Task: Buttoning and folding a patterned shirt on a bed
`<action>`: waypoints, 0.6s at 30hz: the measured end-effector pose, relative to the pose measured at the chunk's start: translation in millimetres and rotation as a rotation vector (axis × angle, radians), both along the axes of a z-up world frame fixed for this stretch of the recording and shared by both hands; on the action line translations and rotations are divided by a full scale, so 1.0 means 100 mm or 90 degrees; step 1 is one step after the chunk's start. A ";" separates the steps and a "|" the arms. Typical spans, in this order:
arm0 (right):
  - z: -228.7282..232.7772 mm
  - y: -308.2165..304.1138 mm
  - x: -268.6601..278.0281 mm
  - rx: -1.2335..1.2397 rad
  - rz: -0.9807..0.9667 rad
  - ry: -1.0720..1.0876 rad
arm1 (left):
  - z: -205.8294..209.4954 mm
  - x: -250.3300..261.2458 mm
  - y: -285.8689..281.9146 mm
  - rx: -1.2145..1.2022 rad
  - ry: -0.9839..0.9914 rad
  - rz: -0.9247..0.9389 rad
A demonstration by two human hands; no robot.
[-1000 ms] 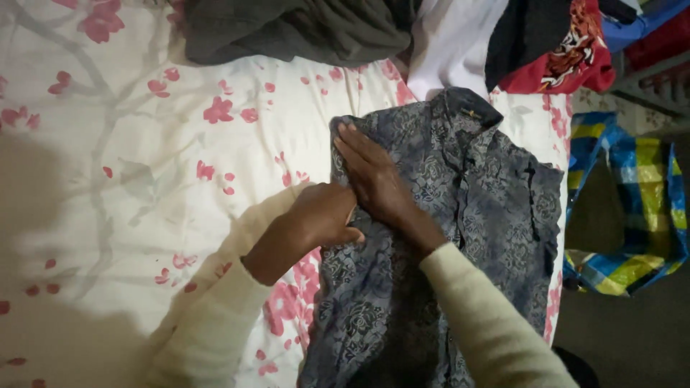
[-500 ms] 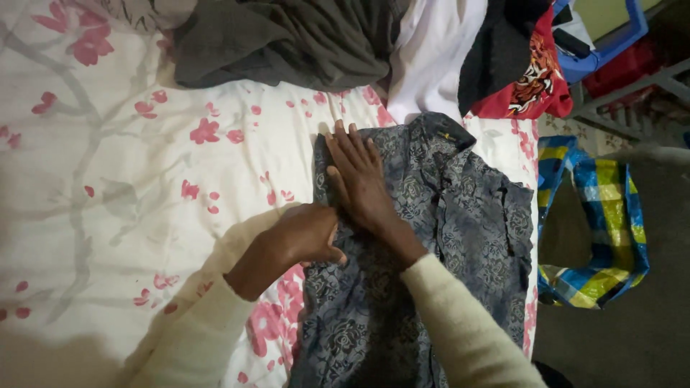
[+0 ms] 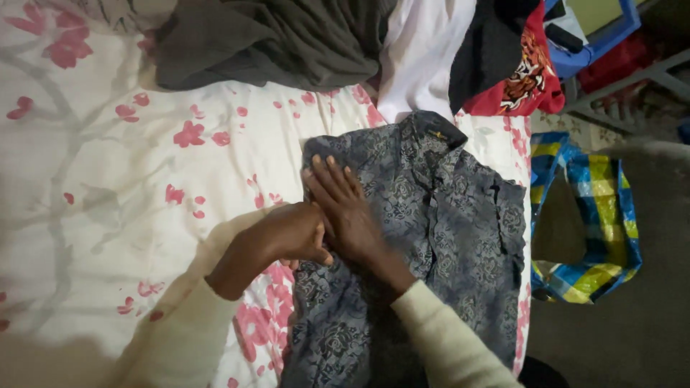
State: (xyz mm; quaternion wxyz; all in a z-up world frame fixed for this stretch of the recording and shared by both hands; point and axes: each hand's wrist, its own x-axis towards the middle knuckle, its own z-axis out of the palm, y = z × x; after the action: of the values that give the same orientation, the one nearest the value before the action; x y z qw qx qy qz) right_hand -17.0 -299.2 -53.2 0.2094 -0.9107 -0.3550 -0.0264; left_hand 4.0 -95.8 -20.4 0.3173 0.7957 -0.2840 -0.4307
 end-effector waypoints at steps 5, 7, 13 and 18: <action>0.35 0.13 -0.28 0.054 -0.036 -0.038 | -0.02 -0.04 0.23 -0.085 0.012 0.009; 0.34 0.03 -0.56 0.129 -0.053 -0.034 | 0.01 -0.06 0.43 -0.252 0.221 0.075; 0.46 -0.24 -1.74 0.068 -0.087 0.071 | 0.03 0.12 0.55 -0.160 -0.127 0.495; -1.47 -2.61 -2.50 -0.213 -0.436 0.192 | -0.78 0.23 0.69 -0.078 -0.628 0.496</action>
State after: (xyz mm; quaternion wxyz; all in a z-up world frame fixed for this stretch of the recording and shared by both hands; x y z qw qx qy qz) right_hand -267.0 -560.7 -200.7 0.0871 -0.9914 0.0039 0.0973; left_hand 27.1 -27.0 -98.1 0.3276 0.9261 -0.1103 0.1511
